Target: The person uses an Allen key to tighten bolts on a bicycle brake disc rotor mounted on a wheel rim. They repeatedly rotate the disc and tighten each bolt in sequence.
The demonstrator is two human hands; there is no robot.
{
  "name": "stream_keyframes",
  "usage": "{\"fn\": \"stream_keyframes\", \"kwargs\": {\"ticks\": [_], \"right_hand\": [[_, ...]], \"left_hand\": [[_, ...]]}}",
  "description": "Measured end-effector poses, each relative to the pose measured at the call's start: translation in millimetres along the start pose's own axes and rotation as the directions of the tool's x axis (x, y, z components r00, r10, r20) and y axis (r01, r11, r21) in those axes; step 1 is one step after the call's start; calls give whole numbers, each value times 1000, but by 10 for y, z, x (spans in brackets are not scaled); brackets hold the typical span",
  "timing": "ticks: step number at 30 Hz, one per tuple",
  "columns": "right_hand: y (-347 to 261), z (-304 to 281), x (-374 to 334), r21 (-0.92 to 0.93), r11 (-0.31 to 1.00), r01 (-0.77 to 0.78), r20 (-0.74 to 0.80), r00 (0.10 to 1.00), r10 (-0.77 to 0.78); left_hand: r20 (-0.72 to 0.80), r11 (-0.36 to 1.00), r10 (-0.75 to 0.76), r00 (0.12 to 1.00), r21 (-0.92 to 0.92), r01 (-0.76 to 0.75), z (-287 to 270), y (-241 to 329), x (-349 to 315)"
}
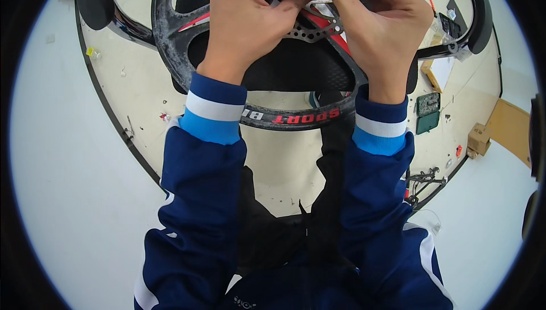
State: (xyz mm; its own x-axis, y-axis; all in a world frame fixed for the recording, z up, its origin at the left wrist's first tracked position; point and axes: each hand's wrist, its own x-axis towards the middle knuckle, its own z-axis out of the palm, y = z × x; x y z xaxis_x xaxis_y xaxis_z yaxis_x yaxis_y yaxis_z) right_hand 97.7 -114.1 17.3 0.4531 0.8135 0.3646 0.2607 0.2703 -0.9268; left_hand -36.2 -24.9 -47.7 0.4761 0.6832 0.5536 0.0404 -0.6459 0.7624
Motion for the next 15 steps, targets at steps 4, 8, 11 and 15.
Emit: {"fn": "stream_keyframes", "kwargs": {"ticks": [4,8,11,15], "right_hand": [[-36,-11,74,-24,996,-89,48,995,90],[161,-142,142,-63,998,22,214,977,-8],[340,-247,256,-7,990,141,264,955,-134],[301,-273,261,-55,985,166,351,926,-136]], "left_hand": [[-63,995,-102,993,-15,102,40,121,18],[-59,990,-140,988,10,141,-12,209,99],[49,998,-46,998,-44,48,-41,187,142],[93,996,-64,994,-63,70,-19,118,101]]}}
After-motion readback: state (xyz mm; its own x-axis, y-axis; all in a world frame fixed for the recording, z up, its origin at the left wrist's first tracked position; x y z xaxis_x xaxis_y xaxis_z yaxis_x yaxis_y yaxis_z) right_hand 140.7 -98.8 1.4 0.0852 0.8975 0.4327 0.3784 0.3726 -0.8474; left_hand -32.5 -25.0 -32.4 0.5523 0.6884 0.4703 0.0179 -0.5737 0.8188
